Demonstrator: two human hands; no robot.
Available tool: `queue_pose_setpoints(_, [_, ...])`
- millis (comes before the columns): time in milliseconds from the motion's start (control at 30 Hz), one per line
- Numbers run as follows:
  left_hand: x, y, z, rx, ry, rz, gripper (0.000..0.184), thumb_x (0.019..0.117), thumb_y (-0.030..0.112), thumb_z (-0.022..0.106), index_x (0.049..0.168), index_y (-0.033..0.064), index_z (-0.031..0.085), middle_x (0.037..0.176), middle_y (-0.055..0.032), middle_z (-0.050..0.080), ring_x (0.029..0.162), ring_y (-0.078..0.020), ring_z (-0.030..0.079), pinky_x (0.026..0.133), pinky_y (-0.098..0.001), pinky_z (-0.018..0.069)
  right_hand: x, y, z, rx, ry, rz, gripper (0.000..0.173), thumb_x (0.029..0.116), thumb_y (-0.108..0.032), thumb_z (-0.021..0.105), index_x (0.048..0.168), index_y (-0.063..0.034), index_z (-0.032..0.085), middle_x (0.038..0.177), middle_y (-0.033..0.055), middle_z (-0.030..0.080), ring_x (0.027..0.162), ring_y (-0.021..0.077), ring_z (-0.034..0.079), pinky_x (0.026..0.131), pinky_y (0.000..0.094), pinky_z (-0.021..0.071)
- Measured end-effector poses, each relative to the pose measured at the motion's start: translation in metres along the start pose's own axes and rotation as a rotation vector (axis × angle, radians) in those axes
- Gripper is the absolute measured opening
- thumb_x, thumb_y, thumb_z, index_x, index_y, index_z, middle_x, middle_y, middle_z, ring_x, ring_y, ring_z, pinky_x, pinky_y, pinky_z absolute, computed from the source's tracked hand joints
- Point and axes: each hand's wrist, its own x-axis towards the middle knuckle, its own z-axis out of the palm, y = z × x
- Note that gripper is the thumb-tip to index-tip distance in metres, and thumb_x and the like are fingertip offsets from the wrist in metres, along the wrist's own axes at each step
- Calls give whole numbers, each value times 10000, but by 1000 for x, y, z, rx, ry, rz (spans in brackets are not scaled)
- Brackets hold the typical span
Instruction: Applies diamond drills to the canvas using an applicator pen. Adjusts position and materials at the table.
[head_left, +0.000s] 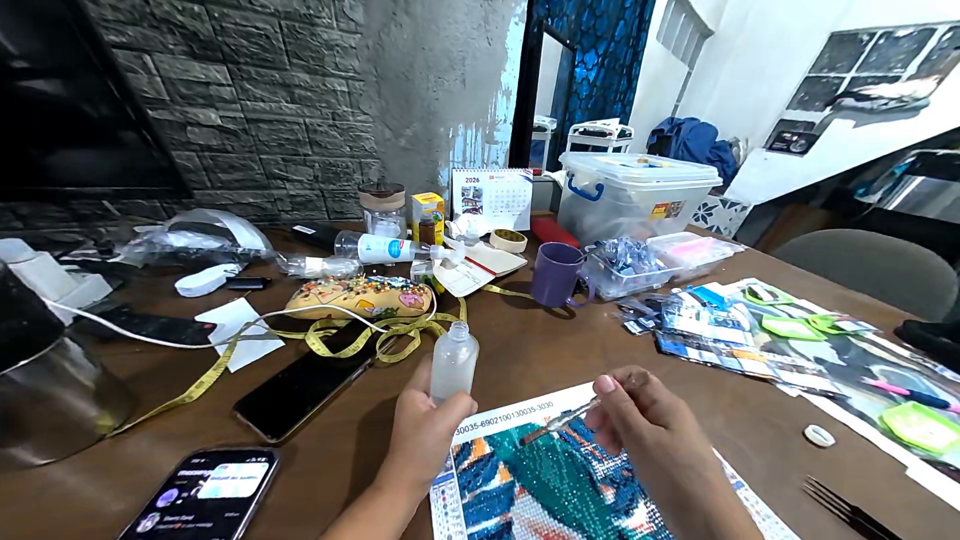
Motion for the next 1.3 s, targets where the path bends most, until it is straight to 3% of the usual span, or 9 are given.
queue_pose_setpoints(167, [0, 0, 0, -1, 6, -5, 502, 653, 52, 631, 1154, 40, 596, 891, -5, 697, 757, -52, 681, 631, -207, 546, -4, 2, 10, -12, -67, -21, 142, 1064, -139, 489, 1004, -64, 594, 721, -56, 633, 599, 2, 611, 565, 160, 516])
queue_pose_setpoints(433, [0, 0, 0, -8, 2, -3, 529, 652, 57, 636, 1180, 35, 595, 897, -8, 699, 758, -52, 681, 627, -205, 546, 3, 3, -8, -115, 60, -21, 152, 1057, -146, 488, 986, -72, 601, 672, -58, 608, 548, 9, 576, 526, 168, 483])
queue_pose_setpoints(700, [0, 0, 0, 9, 3, -7, 512, 658, 52, 637, 1168, 40, 595, 897, 0, 702, 767, -48, 685, 636, -207, 553, -1, 6, 7, 27, -47, -47, 146, 1057, -135, 490, 1010, -58, 604, 729, -47, 654, 607, 23, 637, 583, 183, 547])
queue_pose_setpoints(967, [-1, 1, 0, -12, -5, -3, 495, 651, 46, 633, 1145, 43, 595, 883, -2, 697, 743, -49, 678, 622, -205, 545, 4, 5, -9, -121, 79, -42, 151, 1060, -140, 489, 1004, -56, 600, 692, -50, 626, 564, 11, 591, 535, 169, 494])
queue_pose_setpoints(1100, [0, 0, -1, -26, -9, 1, 494, 647, 47, 638, 1140, 48, 604, 882, -1, 699, 743, -48, 679, 624, -202, 547, -2, 4, 4, 3, -35, -118, 149, 1053, -150, 495, 1012, -59, 605, 736, -66, 659, 616, 9, 643, 585, 181, 555])
queue_pose_setpoints(1300, [-1, 1, 0, -7, -16, 6, 478, 656, 42, 633, 1133, 41, 607, 878, 1, 697, 749, -44, 676, 628, -200, 545, -8, 5, 20, 23, -145, -120, 133, 1058, -130, 492, 1025, -57, 598, 777, -51, 678, 649, 6, 656, 607, 173, 560])
